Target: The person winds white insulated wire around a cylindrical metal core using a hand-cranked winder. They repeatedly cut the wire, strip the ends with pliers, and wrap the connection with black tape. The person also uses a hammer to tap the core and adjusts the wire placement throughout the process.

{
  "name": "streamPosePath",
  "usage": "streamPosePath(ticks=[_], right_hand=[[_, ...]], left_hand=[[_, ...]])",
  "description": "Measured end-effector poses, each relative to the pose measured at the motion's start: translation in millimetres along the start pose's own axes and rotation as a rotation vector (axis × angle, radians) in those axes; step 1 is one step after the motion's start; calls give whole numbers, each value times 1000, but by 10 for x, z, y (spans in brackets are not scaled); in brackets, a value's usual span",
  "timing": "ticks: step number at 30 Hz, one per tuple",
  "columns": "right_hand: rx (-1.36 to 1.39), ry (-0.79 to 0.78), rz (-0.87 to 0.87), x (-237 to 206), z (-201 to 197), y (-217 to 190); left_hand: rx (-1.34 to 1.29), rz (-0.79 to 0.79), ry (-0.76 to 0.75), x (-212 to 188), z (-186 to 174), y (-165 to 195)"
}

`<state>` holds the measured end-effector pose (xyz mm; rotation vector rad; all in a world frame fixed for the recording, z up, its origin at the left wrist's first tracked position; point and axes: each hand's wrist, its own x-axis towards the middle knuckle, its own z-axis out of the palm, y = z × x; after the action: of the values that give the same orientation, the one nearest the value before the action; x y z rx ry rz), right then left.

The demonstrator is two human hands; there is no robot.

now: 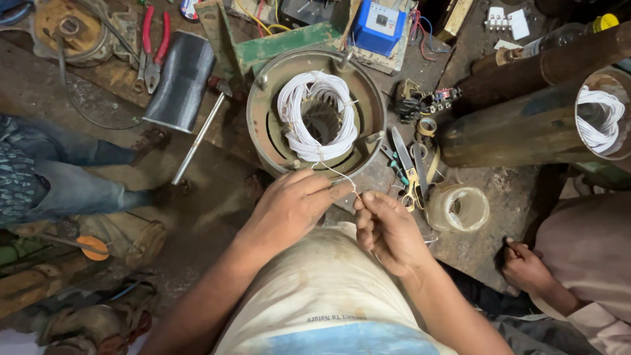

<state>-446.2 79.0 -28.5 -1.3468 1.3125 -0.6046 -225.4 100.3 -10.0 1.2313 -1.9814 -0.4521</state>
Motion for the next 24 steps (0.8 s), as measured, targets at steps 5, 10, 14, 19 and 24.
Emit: streamPosePath(ticks=[5, 10, 14, 19, 24], right_hand=[[-600, 190, -583, -47, -181, -242], [-984, 146, -1031, -58, -237, -350], [-1017, 191, -1056, -28, -264, -179], [-508, 167, -561, -5, -28, 106], [252, -46, 68, -98, -29, 85]], left_hand=[[-5, 14, 42, 10, 5, -15], [-37, 8, -17, 15, -12, -4], [-22, 20, -14, 28, -3, 16], [-9, 27, -12, 23, 22, 22], [-10, 8, -17, 7, 27, 21]])
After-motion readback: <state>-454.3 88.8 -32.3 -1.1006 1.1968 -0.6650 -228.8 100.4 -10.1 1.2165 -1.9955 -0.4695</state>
